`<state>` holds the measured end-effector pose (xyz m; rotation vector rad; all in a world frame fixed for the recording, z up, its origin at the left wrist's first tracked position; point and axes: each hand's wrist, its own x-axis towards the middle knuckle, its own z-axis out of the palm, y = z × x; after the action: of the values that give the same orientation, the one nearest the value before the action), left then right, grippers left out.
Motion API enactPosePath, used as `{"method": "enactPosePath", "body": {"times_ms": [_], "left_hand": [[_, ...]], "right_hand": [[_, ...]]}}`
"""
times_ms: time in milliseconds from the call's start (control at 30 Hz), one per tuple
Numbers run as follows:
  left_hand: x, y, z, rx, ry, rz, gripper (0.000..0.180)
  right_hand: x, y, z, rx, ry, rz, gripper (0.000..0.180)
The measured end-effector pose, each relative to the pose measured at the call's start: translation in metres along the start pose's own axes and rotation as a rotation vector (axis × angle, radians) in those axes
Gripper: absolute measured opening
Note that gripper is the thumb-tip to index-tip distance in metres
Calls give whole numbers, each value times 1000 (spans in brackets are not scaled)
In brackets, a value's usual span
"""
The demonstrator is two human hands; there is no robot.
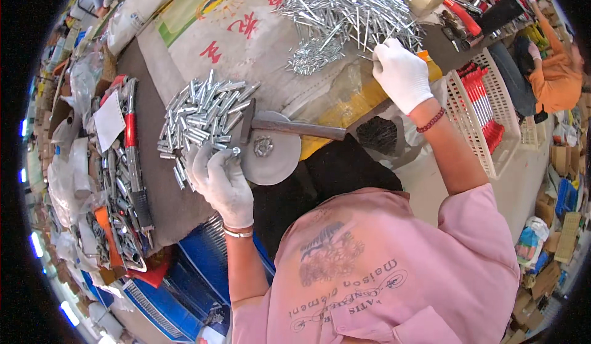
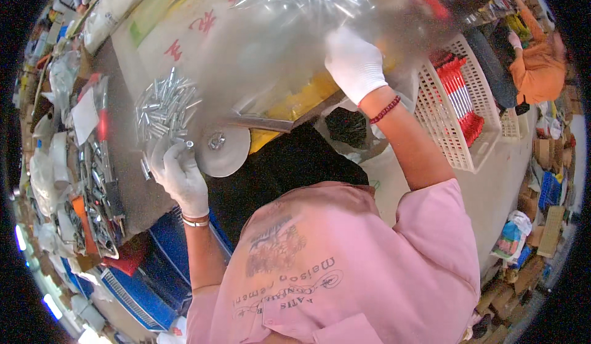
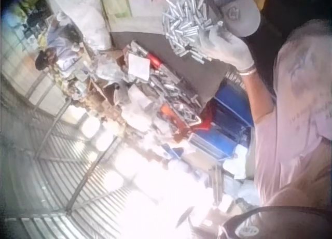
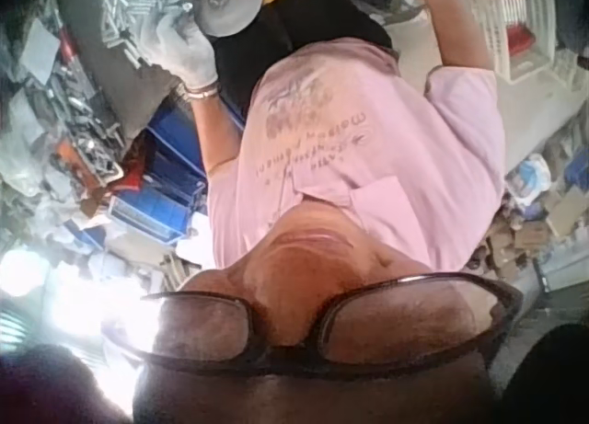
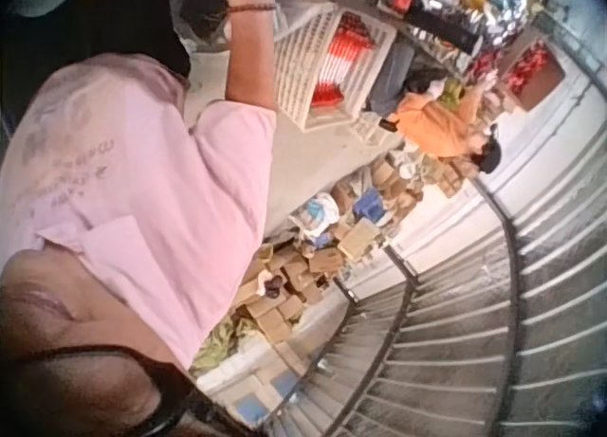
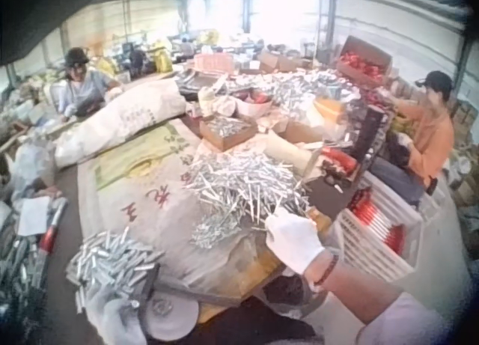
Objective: Assembling metal hardware components by hand using a hammer.
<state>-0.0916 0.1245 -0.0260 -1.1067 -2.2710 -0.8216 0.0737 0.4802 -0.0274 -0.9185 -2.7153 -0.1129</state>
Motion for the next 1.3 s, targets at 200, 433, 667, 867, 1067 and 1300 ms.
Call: {"method": "enactPosePath", "body": {"times_ms": [200, 433, 667, 867, 1067, 1300], "left_hand": [[2, 22, -33, -79, -236, -30, 19], [3, 16, -25, -218, -296, -18, 15], [-2, 13, -26, -340, -292, -118, 13], [-7, 17, -20, -381, -269, -195, 13], [-11, 14, -22, -350, -272, -159, 12], [-15, 17, -20, -312, -244, -135, 12]], "right_hand": [[8, -2, -5, 133, 14, -141, 27], [-28, -110, -82, 1466, -565, 66, 18], [-53, -140, -41, 769, -184, -537, 6], [-53, -143, -45, 413, -48, -650, 5], [-54, -139, -37, 431, -16, -680, 6], [-51, -138, -32, 493, 2, -747, 5]]}}
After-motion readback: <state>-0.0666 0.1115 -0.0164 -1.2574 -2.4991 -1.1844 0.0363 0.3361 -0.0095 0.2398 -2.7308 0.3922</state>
